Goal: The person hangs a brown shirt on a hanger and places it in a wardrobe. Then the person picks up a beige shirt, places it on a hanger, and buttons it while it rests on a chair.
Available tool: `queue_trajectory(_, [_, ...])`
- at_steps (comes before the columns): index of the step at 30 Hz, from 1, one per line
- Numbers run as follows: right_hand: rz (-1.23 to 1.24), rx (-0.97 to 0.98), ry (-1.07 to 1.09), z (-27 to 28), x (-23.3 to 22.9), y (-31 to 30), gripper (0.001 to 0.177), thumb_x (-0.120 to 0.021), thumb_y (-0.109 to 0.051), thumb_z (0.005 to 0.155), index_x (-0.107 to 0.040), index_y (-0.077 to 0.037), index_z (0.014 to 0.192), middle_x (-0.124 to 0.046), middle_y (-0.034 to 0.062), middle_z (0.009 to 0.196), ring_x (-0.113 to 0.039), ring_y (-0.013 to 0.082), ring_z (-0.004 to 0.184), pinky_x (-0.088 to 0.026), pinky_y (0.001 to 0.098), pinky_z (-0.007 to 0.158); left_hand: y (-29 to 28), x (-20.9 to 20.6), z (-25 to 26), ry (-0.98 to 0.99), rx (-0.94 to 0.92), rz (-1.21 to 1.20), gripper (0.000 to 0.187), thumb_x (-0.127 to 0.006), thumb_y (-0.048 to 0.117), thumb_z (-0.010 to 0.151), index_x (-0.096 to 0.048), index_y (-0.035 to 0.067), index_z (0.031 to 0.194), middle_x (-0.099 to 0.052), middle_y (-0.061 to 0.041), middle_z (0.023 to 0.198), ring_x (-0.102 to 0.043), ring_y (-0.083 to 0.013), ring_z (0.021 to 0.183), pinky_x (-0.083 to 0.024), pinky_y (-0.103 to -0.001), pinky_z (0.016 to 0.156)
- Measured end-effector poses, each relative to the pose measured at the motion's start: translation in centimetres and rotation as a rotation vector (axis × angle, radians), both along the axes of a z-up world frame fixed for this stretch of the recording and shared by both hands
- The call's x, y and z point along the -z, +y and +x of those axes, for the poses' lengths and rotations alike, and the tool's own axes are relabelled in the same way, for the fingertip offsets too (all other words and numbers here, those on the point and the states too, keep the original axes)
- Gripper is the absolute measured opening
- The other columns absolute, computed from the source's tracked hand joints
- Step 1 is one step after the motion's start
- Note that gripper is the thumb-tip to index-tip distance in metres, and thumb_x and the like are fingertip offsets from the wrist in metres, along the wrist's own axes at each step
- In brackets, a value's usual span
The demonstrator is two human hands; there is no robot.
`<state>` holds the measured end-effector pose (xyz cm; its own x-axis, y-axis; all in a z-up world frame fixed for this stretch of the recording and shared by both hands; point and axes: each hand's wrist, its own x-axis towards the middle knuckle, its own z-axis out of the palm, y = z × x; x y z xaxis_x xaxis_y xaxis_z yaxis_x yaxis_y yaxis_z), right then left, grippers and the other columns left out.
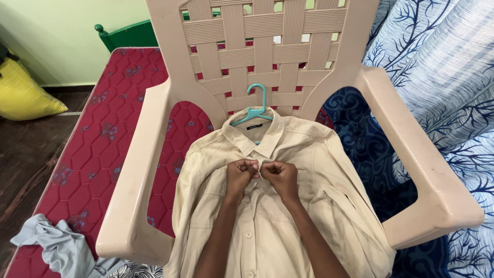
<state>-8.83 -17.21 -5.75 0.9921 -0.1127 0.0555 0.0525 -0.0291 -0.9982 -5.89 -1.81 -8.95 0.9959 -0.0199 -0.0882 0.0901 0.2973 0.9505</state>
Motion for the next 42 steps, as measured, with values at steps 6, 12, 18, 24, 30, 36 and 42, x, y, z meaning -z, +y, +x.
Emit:
queue_trajectory(6, [-0.143, 0.097, -0.095, -0.1, -1.0, 0.6, 0.014, -0.081, -0.011, 0.081, -0.079, 0.002, 0.086, -0.076, 0.0023, 0.071, -0.067, 0.0042, 0.062, -0.053, 0.0209, 0.058, -0.3, -2.9, -1.0, -0.108, 0.005, 0.071, 0.021, -0.074, 0.012, 0.088, -0.076, -0.006, 0.097, -0.077, -0.007, 0.082, -0.068, -0.0081, 0.066, -0.055, -0.023, 0.062])
queue_trajectory(12, [-0.186, 0.136, -0.134, -0.2, -0.2, 1.4, 0.012, -0.082, -0.006, 0.077, -0.078, 0.003, 0.082, -0.077, 0.0074, 0.071, -0.069, 0.0079, 0.064, -0.056, 0.0231, 0.061, -1.1, -5.3, -2.1, -0.166, -0.133, 0.427, 0.024, -0.077, 0.02, 0.09, -0.077, -0.005, 0.088, -0.076, -0.011, 0.071, -0.068, -0.0112, 0.061, -0.054, -0.028, 0.059])
queue_trajectory(18, [-0.307, 0.185, -0.174, -0.2, 0.4, 2.1, 0.012, -0.081, -0.008, 0.08, -0.078, 0.001, 0.087, -0.078, 0.0047, 0.074, -0.074, 0.0078, 0.066, -0.058, 0.0225, 0.063, -2.1, -4.6, -2.1, -0.342, -0.398, 0.736, 0.013, -0.073, 0.009, 0.085, -0.075, -0.003, 0.091, -0.073, -0.019, 0.082, -0.072, -0.031, 0.071, -0.055, -0.04, 0.067])
queue_trajectory(24, [-0.256, 0.135, -0.066, -0.2, 0.0, 2.0, 0.014, -0.081, -0.011, 0.083, -0.081, 0.0, 0.091, -0.08, 0.0059, 0.077, -0.075, 0.0082, 0.068, -0.06, 0.0227, 0.064, -2.2, -4.1, -2.1, -0.436, -0.424, 0.773, 0.011, -0.065, -0.001, 0.085, -0.073, -0.002, 0.093, -0.072, -0.018, 0.088, -0.071, -0.0347, 0.079, -0.054, -0.044, 0.072])
queue_trajectory(30, [-0.286, 0.207, -0.117, -0.3, -0.2, 2.1, 0.014, -0.082, -0.012, 0.082, -0.08, 0.0, 0.089, -0.079, 0.0064, 0.075, -0.076, 0.0083, 0.067, -0.059, 0.023, 0.063, -2.8, -4.6, -1.9, -0.318, -0.412, 0.728, 0.004, -0.069, 0.001, 0.083, -0.069, -0.002, 0.086, -0.072, -0.019, 0.078, -0.071, -0.0338, 0.069, -0.053, -0.044, 0.065])
queue_trajectory(36, [-0.289, 0.205, -0.169, -0.3, 0.3, 2.0, 0.011, -0.079, -0.008, 0.081, -0.076, 0.001, 0.087, -0.076, 0.0062, 0.072, -0.071, 0.008, 0.063, -0.057, 0.0243, 0.061, -2.5, -4.9, -1.9, -0.255, -0.416, 0.653, 0.011, -0.066, -0.003, 0.079, -0.073, -0.002, 0.088, -0.074, -0.017, 0.073, -0.074, -0.0258, 0.065, -0.055, -0.037, 0.065])
queue_trajectory(42, [-0.302, 0.189, -0.214, -0.8, -0.1, 2.4, 0.009, -0.076, -0.007, 0.083, -0.071, -0.001, 0.088, -0.074, 0.0062, 0.073, -0.066, 0.0117, 0.06, -0.054, 0.028, 0.058, -2.5, -4.3, -1.8, -0.144, -0.434, 0.661, 0.018, -0.074, -0.002, 0.077, -0.078, -0.002, 0.095, -0.075, -0.016, 0.074, -0.072, -0.0182, 0.062, -0.055, -0.032, 0.064])
